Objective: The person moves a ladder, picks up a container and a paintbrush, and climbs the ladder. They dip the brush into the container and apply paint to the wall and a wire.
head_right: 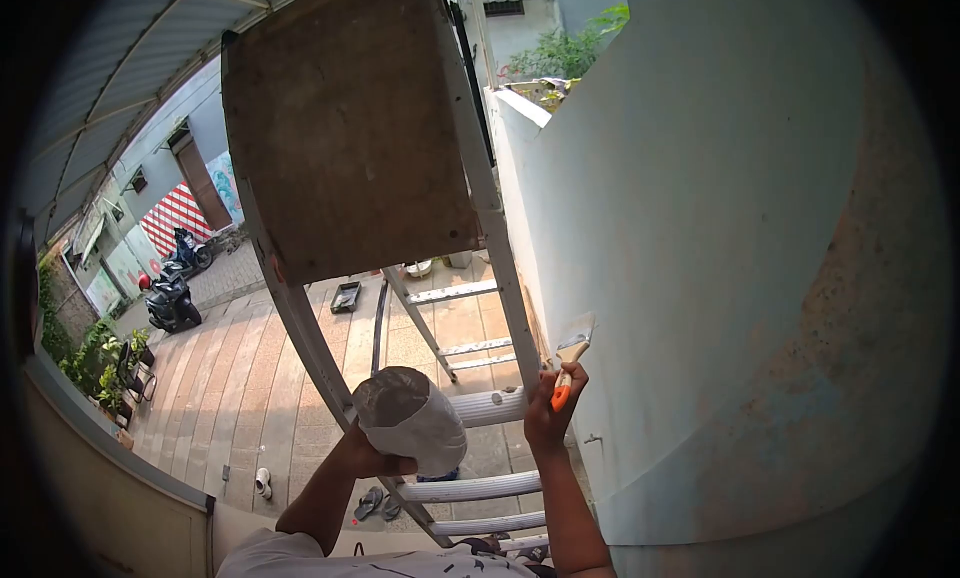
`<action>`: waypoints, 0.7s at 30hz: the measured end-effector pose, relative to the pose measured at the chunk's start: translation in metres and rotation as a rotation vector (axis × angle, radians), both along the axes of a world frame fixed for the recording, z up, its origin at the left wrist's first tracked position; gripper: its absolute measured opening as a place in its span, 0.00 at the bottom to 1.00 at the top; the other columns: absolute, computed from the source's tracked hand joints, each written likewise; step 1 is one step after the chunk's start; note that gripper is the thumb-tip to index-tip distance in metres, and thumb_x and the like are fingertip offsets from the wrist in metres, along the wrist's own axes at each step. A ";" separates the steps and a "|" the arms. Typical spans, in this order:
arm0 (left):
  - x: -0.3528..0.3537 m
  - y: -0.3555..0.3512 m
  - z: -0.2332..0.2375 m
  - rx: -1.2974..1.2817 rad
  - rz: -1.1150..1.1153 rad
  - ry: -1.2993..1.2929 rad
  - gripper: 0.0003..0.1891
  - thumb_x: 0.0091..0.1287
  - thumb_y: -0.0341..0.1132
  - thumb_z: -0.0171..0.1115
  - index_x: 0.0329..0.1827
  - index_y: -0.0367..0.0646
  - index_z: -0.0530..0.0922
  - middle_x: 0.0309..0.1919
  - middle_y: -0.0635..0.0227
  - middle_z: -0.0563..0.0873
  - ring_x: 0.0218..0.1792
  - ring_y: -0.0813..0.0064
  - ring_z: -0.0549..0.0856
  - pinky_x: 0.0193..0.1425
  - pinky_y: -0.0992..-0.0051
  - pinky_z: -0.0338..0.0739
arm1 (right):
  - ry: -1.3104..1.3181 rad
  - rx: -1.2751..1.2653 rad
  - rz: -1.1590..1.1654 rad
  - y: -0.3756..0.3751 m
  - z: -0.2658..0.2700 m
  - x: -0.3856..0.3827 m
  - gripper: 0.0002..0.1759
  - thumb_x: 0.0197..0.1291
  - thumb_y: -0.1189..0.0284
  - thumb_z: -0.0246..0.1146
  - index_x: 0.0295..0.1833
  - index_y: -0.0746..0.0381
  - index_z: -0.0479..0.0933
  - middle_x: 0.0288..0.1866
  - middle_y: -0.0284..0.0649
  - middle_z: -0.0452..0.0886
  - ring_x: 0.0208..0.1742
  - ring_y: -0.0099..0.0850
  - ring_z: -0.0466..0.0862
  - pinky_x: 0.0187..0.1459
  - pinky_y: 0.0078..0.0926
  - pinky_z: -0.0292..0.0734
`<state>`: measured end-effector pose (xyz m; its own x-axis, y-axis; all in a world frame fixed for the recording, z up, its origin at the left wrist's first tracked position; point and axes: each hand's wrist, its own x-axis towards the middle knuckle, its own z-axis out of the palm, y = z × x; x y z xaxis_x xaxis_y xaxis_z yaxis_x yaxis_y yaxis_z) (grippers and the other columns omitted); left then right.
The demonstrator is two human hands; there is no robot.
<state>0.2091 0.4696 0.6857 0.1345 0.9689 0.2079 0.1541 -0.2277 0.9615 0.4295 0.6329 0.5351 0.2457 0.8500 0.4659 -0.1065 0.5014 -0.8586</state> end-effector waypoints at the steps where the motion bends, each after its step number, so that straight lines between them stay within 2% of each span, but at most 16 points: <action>1: -0.002 0.005 0.000 0.003 -0.014 -0.006 0.52 0.44 0.35 0.93 0.75 0.42 0.73 0.64 0.63 0.84 0.65 0.67 0.84 0.67 0.60 0.82 | 0.028 -0.022 0.028 0.000 0.003 0.001 0.17 0.86 0.56 0.50 0.62 0.58 0.62 0.37 0.29 0.69 0.34 0.15 0.68 0.37 0.16 0.63; 3: -0.007 0.011 0.002 0.017 -0.104 -0.039 0.50 0.48 0.37 0.91 0.75 0.40 0.72 0.67 0.60 0.82 0.68 0.65 0.81 0.74 0.61 0.76 | 0.031 0.010 0.020 -0.004 0.012 0.001 0.18 0.86 0.55 0.50 0.61 0.58 0.62 0.36 0.28 0.69 0.34 0.15 0.67 0.36 0.16 0.63; 8: -0.023 0.027 0.008 0.051 -0.192 -0.017 0.51 0.47 0.38 0.92 0.75 0.40 0.72 0.67 0.60 0.82 0.68 0.64 0.81 0.74 0.61 0.75 | 0.005 0.050 -0.060 -0.005 0.014 -0.005 0.21 0.85 0.51 0.50 0.61 0.58 0.63 0.36 0.27 0.68 0.34 0.15 0.65 0.37 0.16 0.62; 10: -0.028 0.030 0.010 0.065 -0.216 -0.018 0.50 0.46 0.39 0.92 0.74 0.40 0.73 0.67 0.60 0.82 0.69 0.64 0.81 0.74 0.61 0.75 | -0.039 0.099 -0.161 -0.004 0.017 -0.007 0.27 0.83 0.46 0.50 0.61 0.62 0.62 0.35 0.31 0.73 0.30 0.17 0.69 0.36 0.19 0.66; 11: -0.031 0.030 0.012 0.031 -0.200 -0.029 0.50 0.46 0.40 0.92 0.74 0.40 0.74 0.66 0.59 0.83 0.68 0.63 0.81 0.73 0.61 0.75 | -0.049 0.097 -0.181 -0.006 0.016 -0.008 0.27 0.83 0.46 0.50 0.61 0.62 0.62 0.35 0.31 0.73 0.30 0.17 0.69 0.36 0.19 0.66; 13: -0.031 0.032 0.019 0.008 -0.218 -0.040 0.49 0.46 0.40 0.92 0.73 0.39 0.74 0.66 0.59 0.84 0.68 0.63 0.82 0.73 0.61 0.76 | -0.027 0.051 -0.122 -0.005 0.016 -0.005 0.28 0.83 0.45 0.51 0.61 0.62 0.63 0.35 0.32 0.74 0.30 0.17 0.70 0.36 0.19 0.66; 15: -0.030 0.031 0.024 -0.013 -0.236 -0.065 0.48 0.46 0.40 0.92 0.72 0.39 0.76 0.64 0.59 0.85 0.66 0.63 0.84 0.73 0.61 0.77 | -0.087 0.095 -0.218 0.002 0.003 -0.004 0.25 0.84 0.49 0.50 0.61 0.62 0.64 0.33 0.30 0.72 0.32 0.16 0.71 0.35 0.19 0.66; 17: -0.034 0.032 0.019 0.031 -0.252 -0.051 0.48 0.45 0.40 0.92 0.72 0.39 0.76 0.62 0.59 0.87 0.65 0.63 0.85 0.71 0.61 0.78 | -0.112 0.059 -0.218 0.001 0.008 -0.003 0.23 0.85 0.51 0.50 0.60 0.63 0.64 0.34 0.30 0.72 0.34 0.17 0.71 0.37 0.21 0.68; 19: -0.039 0.037 0.014 0.091 -0.252 0.026 0.51 0.42 0.35 0.93 0.73 0.40 0.75 0.62 0.62 0.86 0.64 0.66 0.85 0.68 0.60 0.82 | -0.068 0.006 -0.146 -0.003 0.010 0.000 0.22 0.84 0.52 0.51 0.60 0.63 0.65 0.35 0.31 0.72 0.35 0.20 0.74 0.40 0.22 0.72; 21: -0.039 0.038 0.020 0.071 -0.267 -0.009 0.51 0.41 0.35 0.93 0.73 0.40 0.75 0.62 0.62 0.86 0.64 0.66 0.85 0.68 0.60 0.81 | -0.080 0.108 -0.259 0.001 0.011 -0.005 0.22 0.85 0.53 0.51 0.61 0.62 0.66 0.34 0.29 0.72 0.34 0.18 0.73 0.39 0.21 0.71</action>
<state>0.1701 0.5078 0.7054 0.3816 0.8822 0.2758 0.0713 -0.3256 0.9428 0.4240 0.6343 0.5465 0.4066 0.7085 0.5767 0.1032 0.5916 -0.7996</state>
